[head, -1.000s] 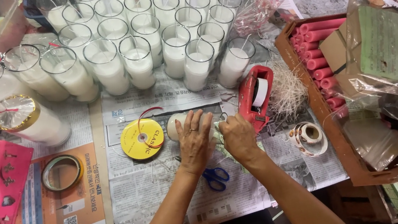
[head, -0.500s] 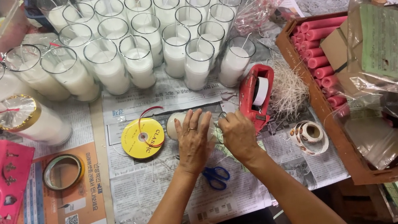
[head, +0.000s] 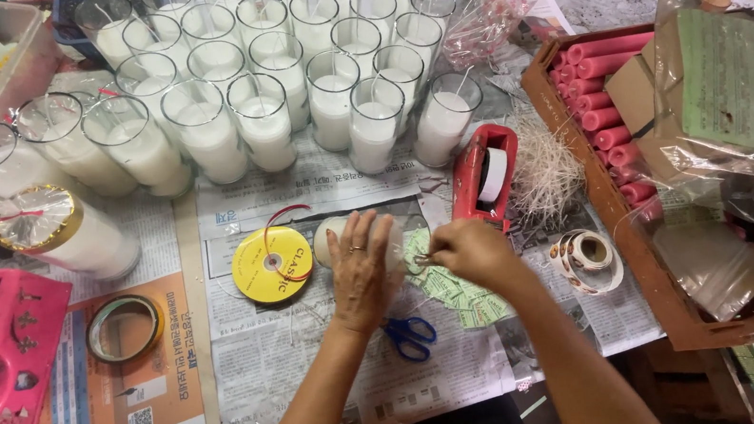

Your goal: Applying decorative gold bands and labels to glass candles at a workbench

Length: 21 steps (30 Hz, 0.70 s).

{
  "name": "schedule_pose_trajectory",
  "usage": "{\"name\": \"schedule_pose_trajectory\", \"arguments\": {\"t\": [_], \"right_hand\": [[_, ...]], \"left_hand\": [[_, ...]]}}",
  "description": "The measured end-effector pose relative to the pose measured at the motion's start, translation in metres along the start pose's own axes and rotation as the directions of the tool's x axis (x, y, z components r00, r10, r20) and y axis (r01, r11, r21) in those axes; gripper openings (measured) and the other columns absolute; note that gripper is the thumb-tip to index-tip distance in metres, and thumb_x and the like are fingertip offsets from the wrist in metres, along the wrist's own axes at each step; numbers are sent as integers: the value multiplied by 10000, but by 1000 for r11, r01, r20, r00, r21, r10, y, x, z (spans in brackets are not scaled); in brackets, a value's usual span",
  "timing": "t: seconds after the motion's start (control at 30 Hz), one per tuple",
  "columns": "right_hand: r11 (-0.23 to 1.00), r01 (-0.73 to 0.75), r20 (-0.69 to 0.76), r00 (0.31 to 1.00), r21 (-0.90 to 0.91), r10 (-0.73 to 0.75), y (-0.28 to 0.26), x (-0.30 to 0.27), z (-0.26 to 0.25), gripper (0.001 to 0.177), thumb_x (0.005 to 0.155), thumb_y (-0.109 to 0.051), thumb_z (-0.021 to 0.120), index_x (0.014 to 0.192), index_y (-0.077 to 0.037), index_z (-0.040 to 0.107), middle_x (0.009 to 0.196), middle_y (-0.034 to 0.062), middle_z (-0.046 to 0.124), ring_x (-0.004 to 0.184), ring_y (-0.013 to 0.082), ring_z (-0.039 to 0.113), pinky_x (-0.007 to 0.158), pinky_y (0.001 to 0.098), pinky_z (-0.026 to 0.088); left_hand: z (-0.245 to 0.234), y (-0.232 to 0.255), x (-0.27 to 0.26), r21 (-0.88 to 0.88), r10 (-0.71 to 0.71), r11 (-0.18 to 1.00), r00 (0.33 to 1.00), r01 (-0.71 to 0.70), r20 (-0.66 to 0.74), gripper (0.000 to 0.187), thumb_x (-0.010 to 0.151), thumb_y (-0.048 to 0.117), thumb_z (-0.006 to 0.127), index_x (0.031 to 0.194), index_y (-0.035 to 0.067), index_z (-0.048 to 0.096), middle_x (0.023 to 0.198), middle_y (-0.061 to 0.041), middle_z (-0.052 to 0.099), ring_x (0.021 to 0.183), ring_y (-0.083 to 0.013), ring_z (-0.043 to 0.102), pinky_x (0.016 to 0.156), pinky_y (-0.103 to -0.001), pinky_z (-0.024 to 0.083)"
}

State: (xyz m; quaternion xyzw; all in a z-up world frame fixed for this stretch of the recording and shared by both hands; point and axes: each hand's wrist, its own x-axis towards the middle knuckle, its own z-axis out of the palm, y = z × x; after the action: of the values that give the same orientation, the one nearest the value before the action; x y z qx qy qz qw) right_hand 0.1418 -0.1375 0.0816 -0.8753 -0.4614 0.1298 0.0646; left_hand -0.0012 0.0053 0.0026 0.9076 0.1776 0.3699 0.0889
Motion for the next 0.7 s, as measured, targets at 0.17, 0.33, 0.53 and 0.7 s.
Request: {"name": "schedule_pose_trajectory", "arguments": {"t": [0.17, 0.33, 0.53, 0.7], "right_hand": [[755, -22, 91, 995, 655, -49, 12, -53, -73, 102, 820, -77, 742, 875, -50, 823, 699, 144, 739, 668, 236, 616, 640, 375, 497], [657, -25, 79, 996, 753, -52, 24, -53, -41, 129, 807, -64, 751, 909, -36, 823, 703, 95, 735, 709, 179, 620, 655, 335, 519], [801, 3, -71, 996, 598, 49, -11, 7, 12, 178, 795, -141, 802, 972, -135, 823, 850, 130, 790, 847, 276, 750, 771, 383, 584], [891, -164, -105, 968, 423, 228, 8, 108, 82, 259, 769, -417, 799, 1023, -397, 754, 836, -138, 758, 894, 95, 742, 814, 306, 589]], "left_hand": [[-56, -30, 25, -524, -552, 698, 833, 488, 40, 978, 572, 325, 973, 1425, 106, 548, 1303, -244, 637, 1239, -445, 605, 1068, -582, 444], [-123, -41, 52, -713, -652, -649, 290, 263, 700, 671, 735, 718, 620, 1167, 205, 653, 1072, -51, 735, 933, -292, 727, 848, -493, 529], [-150, 0, 72, -552, -498, -831, 345, 75, 796, 645, 733, 673, 654, 1127, 169, 739, 1080, -126, 750, 943, -345, 727, 902, -543, 570], [-135, 2, 74, -406, -387, -912, 214, 54, 897, 616, 754, 677, 643, 1086, 164, 724, 1027, -109, 749, 900, -320, 740, 768, -501, 630]]}}
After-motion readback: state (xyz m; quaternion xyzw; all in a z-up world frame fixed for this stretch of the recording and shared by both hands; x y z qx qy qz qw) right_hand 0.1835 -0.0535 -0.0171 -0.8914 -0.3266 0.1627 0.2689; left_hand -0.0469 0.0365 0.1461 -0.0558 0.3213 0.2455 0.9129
